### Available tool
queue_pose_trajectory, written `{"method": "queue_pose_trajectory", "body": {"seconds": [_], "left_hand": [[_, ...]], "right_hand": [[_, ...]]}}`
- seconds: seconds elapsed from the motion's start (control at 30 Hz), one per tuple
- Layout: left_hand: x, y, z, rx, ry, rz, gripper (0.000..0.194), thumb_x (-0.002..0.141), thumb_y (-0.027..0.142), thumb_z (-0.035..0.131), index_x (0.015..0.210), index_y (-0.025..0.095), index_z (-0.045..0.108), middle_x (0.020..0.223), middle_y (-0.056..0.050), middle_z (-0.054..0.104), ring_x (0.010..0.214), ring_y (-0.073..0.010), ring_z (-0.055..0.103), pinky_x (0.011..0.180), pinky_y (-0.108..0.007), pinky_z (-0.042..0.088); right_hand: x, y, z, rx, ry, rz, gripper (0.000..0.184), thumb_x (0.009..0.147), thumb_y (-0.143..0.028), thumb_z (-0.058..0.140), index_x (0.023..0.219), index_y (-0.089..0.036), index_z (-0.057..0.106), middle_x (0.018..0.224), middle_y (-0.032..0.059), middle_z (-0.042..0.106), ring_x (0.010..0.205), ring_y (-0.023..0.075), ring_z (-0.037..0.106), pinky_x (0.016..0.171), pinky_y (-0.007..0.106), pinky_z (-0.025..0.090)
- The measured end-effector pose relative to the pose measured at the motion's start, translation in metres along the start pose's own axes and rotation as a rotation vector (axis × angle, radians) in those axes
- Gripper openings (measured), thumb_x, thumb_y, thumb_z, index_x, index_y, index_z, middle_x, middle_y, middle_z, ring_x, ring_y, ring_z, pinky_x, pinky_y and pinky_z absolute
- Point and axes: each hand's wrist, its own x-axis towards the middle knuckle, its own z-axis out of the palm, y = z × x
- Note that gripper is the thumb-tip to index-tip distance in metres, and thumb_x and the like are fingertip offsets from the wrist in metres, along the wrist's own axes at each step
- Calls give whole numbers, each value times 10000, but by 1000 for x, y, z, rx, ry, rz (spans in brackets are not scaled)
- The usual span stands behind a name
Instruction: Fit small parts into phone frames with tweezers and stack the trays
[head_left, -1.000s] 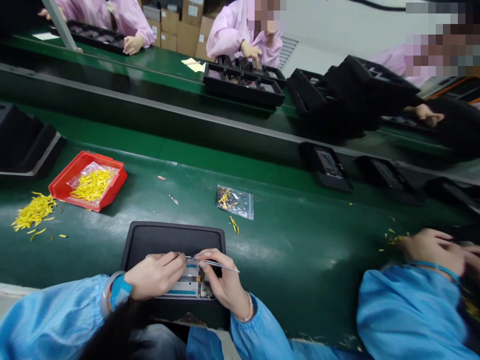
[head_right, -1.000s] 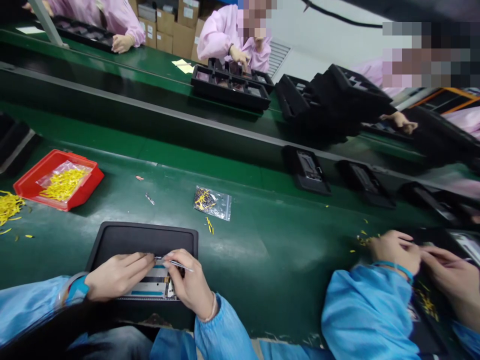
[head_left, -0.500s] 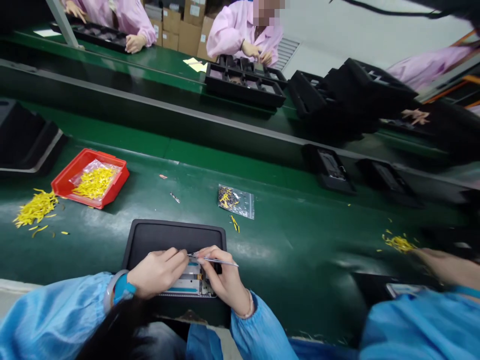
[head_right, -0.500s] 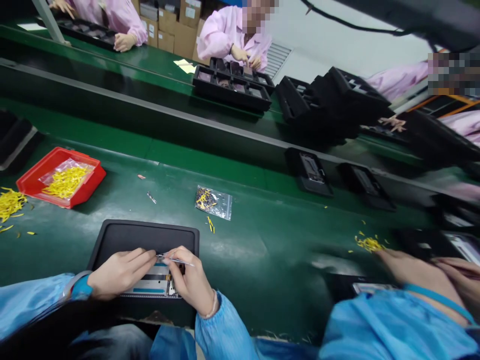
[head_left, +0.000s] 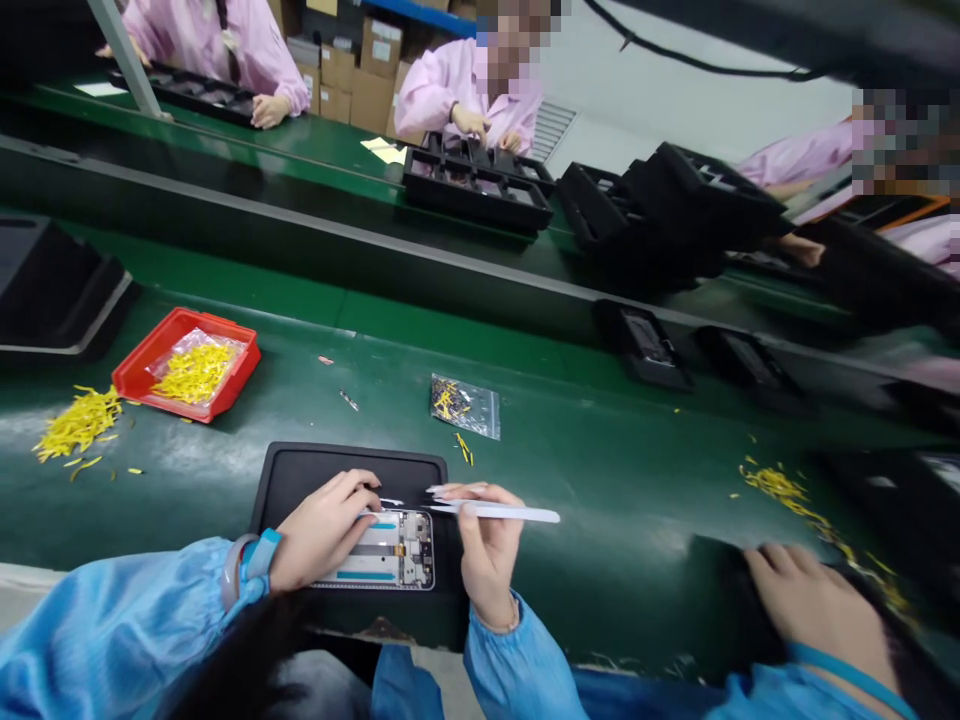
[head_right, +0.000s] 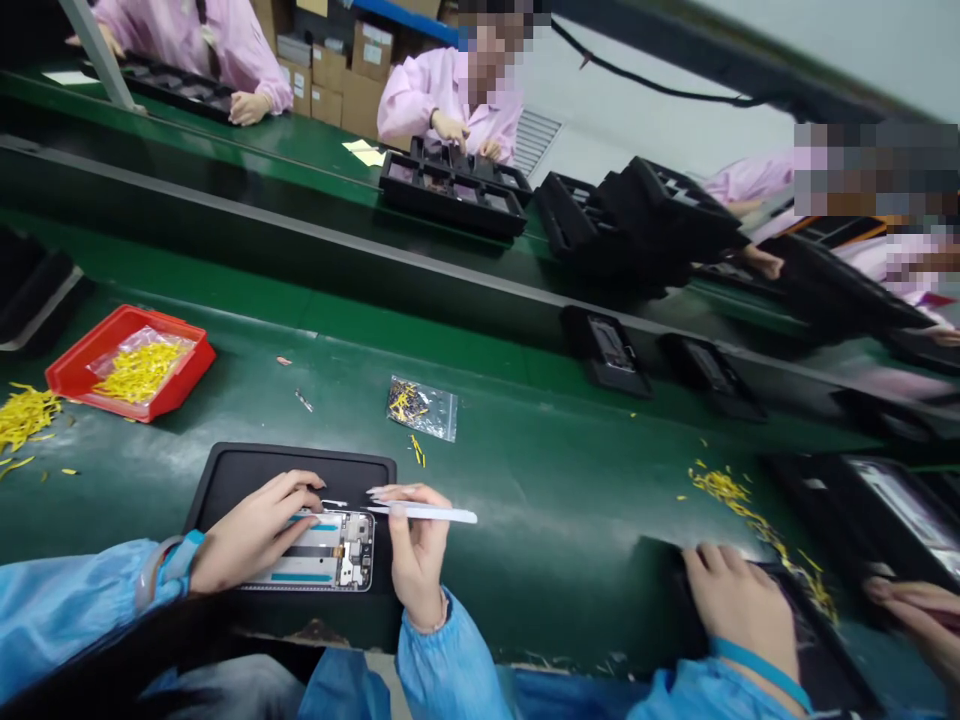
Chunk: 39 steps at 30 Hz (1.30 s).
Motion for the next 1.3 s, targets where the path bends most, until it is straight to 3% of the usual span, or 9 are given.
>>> {"method": "queue_pose_trajectory", "body": {"seconds": [0.13,0.3,0.43,0.63,0.87,1.13,1.3], "left_hand": [[-1,-1,3,-54,25,-59,192,854,94,449,1011,176,523,1101,-100,551,1029,-210,570,884,-340,506],[0,-1,6,-45,79,-61,166,852,90,451,945,154,573,1090,-108,559,969,-201,591,842,-335,525],[1,0,9,16,95,-20,195,868,87,433,857,172,609,1046,-66,586,874,-164,604,780,-281,529],[-1,2,3,237,-52,-1,371,719,-42,386,974,152,574,1085,-83,578,747,-172,600,712,-304,526],[-3,-4,4,175,-83,-37,455,680,-67,340,1028,146,542,1225,-116,513,892,-185,607,793,-319,522],[-3,-4,6,204,-52,-51,521,595,-66,346,1019,158,549,1292,-110,484,878,-186,608,772,-327,536],[-3,-5,5,132,8,-59,476,623,-61,356,1000,158,548,1289,-117,472,897,-169,611,773,-306,535]], "right_hand": [[-4,-8,-11,-103,44,-57,112,958,-312,472,1021,-247,538,752,-12,643,733,179,680,700,353,545],[-12,-17,-26,-324,100,-76,139,952,-330,467,945,-237,569,766,9,612,700,174,657,657,325,544],[-16,-22,-38,-590,43,93,246,942,-400,448,887,-202,585,723,41,633,641,185,645,603,297,525],[-12,-31,-39,-780,-63,195,366,916,-494,419,836,-198,620,726,55,633,670,197,627,599,265,500],[-11,-18,-35,-853,-153,327,529,835,-681,399,753,-205,615,663,57,642,603,221,625,565,286,488],[-17,-7,-25,-880,-122,310,496,774,-723,458,713,-237,534,675,48,614,634,248,636,590,335,495],[-13,-11,-27,-779,-131,434,460,748,-693,521,722,-234,524,659,37,642,620,235,627,592,315,494]]}}
